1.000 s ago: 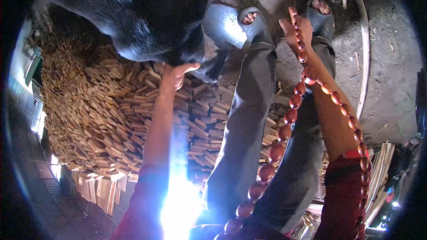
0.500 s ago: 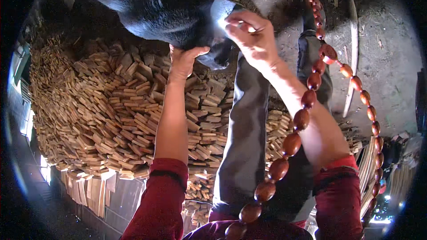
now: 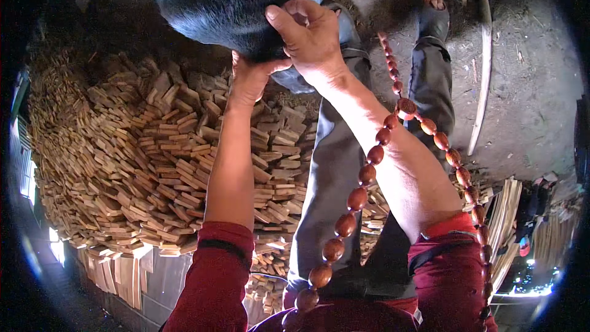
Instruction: Inspecting and petting the head and ears of a black animal.
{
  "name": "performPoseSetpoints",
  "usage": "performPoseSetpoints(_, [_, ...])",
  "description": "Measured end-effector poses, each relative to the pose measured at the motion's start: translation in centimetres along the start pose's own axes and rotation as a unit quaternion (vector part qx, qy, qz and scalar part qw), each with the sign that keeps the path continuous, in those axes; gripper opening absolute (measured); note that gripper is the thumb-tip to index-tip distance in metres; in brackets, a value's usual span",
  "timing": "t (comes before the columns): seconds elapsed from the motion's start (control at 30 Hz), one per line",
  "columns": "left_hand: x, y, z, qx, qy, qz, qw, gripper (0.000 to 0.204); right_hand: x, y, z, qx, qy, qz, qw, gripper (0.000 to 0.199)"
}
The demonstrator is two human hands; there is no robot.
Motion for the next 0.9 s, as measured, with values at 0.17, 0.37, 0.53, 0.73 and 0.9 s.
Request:
performPoseSetpoints(0.17, [-0.3, 0.5, 0.3, 0.013, -0.028, -0.031, 0.999, 0.085, 0.2, 0.1, 0.6, -0.018, 0.028, -0.009, 0.999, 0.025])
performPoseSetpoints(0.37, [-1.2, 0.7, -0.2, 0.011, 0.004, -0.039, 0.999, 0.081, -0.1, 0.0, -0.3, -0.054, -0.016, -0.006, 0.998, 0.017])
performPoseSetpoints(0.53, [-0.3, 0.3, 0.1, -0.023, -0.063, -0.034, 0.997, 0.080, -0.2, -0.3, 0.0, -0.065, -0.011, 0.005, 0.998, 0.019])
performPoseSetpoints(0.73, [0.0, 0.3, -0.2, -0.019, -0.127, -0.057, 0.990, 0.084, -0.1, -0.4, -0.2, -0.109, 0.028, 0.021, 0.993, 0.017])
performPoseSetpoints(0.9, [0.4, 0.5, -0.3, -0.052, -0.097, -0.019, 0.994, 0.087, -0.8, -0.7, -1.5, -0.115, 0.027, 0.006, 0.993, 0.016])
Point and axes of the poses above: each hand's wrist, its own y-axis towards the middle knuckle, its own x-axis out of the palm, z = x × y, the point moved 1 cm from there along y, towards the middle knuckle, and after that the axes turned 7 degrees about -y, right-handed, at the moved point
